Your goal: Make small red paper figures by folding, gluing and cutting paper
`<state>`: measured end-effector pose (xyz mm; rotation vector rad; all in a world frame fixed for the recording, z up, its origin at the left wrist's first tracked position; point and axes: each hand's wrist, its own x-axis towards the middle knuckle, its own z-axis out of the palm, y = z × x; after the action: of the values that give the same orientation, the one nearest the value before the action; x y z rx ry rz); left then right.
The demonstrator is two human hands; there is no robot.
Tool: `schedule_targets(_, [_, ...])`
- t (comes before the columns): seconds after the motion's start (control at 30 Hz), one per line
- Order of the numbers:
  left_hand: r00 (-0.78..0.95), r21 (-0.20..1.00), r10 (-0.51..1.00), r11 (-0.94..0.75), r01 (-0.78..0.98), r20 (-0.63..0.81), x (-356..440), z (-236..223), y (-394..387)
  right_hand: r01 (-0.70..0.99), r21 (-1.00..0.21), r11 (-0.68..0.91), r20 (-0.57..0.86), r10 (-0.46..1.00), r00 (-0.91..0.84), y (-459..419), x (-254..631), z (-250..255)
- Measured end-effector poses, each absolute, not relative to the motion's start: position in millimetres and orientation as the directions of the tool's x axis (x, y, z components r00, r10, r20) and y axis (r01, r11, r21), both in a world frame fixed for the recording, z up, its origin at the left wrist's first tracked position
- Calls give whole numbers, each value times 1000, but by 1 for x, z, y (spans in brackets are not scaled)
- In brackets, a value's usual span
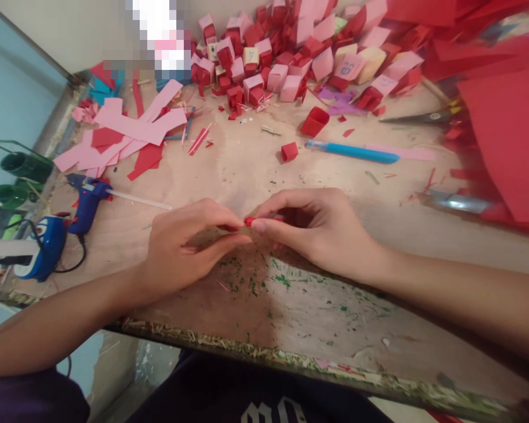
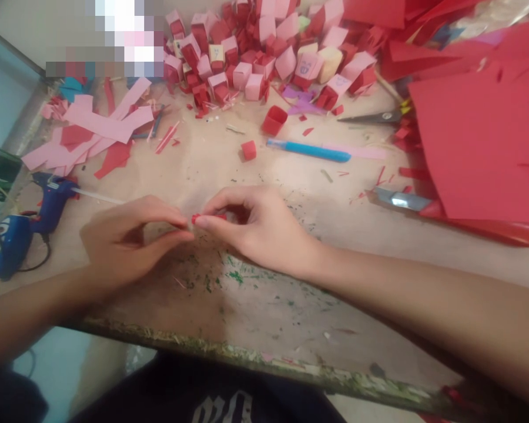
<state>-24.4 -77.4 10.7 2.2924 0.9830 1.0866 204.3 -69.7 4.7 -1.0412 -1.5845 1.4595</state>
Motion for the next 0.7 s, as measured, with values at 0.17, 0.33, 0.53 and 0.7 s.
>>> schedule_targets(0.17, [360,833,877,-441,335,319,-21,9,-81,96,-985,142,90,906,-414,-74,204,5])
schedule_targets(0.33, [324,841,899,-406,359,295,-21,6,-79,89,-983,160,106,894,-436,-74,205,4])
schedule_targets(0.53, [220,871,923,-373,319,315,-19,3,-80,143,-965,218,133,884,-448,-74,207,7])
schedule_targets(0.7, [194,909,957,-268,318,215,-19,5,-80,150,-966,211,120,879,-461,-74,208,7])
